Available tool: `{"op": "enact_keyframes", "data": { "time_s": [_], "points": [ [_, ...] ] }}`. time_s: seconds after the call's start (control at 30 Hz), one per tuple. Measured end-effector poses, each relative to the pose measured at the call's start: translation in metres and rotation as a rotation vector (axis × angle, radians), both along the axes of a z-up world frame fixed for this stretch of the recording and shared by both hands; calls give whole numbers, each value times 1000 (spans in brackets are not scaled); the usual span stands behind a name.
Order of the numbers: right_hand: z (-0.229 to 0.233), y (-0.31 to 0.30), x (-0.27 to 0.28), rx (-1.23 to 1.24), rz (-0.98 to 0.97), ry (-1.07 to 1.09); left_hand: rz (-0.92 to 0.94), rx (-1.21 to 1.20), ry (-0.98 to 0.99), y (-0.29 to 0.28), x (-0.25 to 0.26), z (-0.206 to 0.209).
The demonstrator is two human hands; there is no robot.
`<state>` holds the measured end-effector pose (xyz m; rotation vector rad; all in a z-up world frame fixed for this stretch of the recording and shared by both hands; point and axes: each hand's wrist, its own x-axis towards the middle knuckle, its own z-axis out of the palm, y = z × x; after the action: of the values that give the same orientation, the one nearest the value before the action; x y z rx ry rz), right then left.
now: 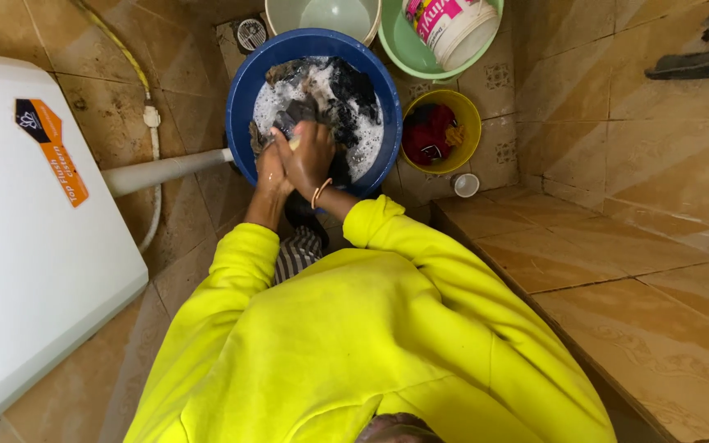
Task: Washing various pieces of clothing by hand in a blue basin using water and a bar of soap.
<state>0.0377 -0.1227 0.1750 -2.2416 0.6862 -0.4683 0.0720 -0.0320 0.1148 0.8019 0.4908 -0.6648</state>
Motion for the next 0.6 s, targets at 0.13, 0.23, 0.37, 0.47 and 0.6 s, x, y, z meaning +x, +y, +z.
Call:
{"op": "enact_keyframes", "data": {
  "time_s": [0.13, 0.23, 0.37, 0.47, 0.6],
  "points": [
    [-12, -17, 17, 84, -43, 31, 35, 71, 50, 7, 1, -18],
    [-56, -45, 38, 602, -66, 68, 96, -78, -90, 31, -1, -71],
    [-61, -89, 47, 1496, 171, 131, 25, -39, -37, 9, -6, 19],
    [-50, -100, 39, 1831, 338, 197, 1, -63, -51, -5, -16, 77],
    [-39, -110, 19, 2027, 482, 6, -86, 54, -278, 2, -15, 98]
  ]
}}
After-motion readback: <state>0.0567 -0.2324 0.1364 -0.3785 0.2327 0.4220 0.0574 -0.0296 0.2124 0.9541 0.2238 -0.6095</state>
